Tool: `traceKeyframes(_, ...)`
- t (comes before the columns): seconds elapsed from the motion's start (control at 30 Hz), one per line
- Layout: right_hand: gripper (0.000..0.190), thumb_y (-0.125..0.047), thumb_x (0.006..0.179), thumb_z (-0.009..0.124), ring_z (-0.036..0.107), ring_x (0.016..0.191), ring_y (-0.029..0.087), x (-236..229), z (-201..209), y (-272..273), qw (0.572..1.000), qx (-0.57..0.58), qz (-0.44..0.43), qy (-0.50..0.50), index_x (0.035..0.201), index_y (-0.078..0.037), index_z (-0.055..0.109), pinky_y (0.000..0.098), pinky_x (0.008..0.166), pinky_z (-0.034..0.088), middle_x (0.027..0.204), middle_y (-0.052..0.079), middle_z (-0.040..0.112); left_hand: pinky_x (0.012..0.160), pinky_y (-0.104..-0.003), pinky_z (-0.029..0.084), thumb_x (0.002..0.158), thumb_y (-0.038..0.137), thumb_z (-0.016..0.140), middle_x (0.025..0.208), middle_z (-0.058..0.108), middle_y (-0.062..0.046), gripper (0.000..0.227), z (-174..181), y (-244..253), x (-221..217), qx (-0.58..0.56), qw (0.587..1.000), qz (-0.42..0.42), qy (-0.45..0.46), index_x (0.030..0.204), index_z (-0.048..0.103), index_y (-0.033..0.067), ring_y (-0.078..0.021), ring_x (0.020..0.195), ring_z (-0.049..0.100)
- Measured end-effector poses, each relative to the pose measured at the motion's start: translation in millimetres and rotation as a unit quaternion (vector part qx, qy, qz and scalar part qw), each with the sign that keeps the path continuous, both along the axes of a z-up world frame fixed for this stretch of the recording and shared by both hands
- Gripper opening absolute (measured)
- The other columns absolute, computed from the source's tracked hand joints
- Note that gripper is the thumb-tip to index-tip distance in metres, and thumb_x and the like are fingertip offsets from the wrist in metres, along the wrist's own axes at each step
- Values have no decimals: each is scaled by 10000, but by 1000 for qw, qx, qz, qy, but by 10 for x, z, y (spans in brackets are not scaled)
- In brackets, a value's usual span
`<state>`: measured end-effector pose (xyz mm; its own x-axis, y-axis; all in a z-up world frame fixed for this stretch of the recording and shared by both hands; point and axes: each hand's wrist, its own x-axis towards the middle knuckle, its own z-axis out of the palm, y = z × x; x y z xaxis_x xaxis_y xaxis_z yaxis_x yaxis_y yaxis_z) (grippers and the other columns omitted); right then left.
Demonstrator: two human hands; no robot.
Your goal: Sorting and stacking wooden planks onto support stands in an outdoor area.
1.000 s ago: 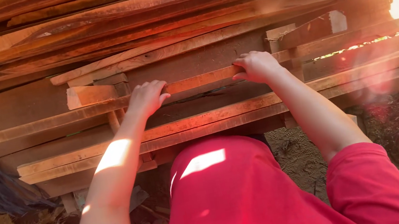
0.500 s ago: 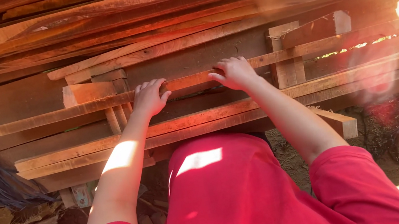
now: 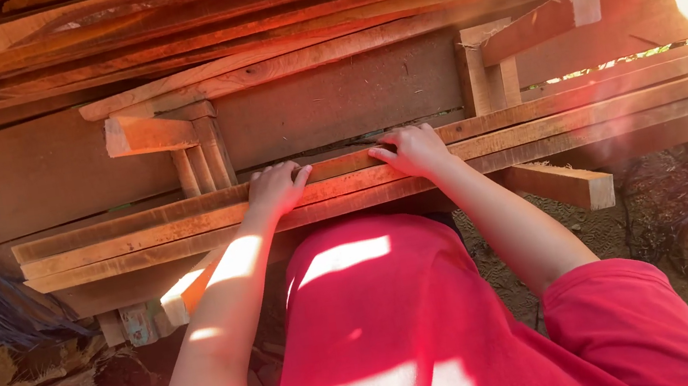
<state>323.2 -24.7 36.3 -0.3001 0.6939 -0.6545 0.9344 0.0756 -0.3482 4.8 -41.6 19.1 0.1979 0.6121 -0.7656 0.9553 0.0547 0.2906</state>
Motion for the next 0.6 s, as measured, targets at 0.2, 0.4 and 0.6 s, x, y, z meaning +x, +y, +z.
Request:
traceKeyframes(0.2, 649, -712, 1012, 401, 646, 1226, 288, -40, 19, -14, 1000, 4, -3, -5, 1311, -218, 696, 501, 1036, 419, 1259, 60, 724, 1128, -492, 372, 1083, 648, 177, 1322, 672, -44, 668, 16, -72, 40, 50, 998, -21, 23, 1333, 612, 207, -266, 1294, 595)
traceKeyframes(0.4, 699, -754, 972, 390, 680, 1169, 301, -164, 160, 113, 1000, 6, 27, -11, 1289, -214, 701, 474, 989, 468, 1185, 77, 752, 1073, -426, 410, 1106, 564, 307, 1141, 687, 23, 481, -107, -327, 16, 270, 963, -12, 3, 1231, 646, 246, -195, 1160, 645)
traceKeyframes(0.6, 691, -744, 970, 423, 692, 1140, 311, -384, 344, 162, 1000, -3, -11, 21, 1206, -176, 737, 446, 933, 530, 1132, 93, 758, 1059, -413, 413, 1097, 528, 346, 1143, 678, 37, 429, -243, -356, 6, 314, 949, -16, 2, 1225, 642, 246, -176, 1156, 634)
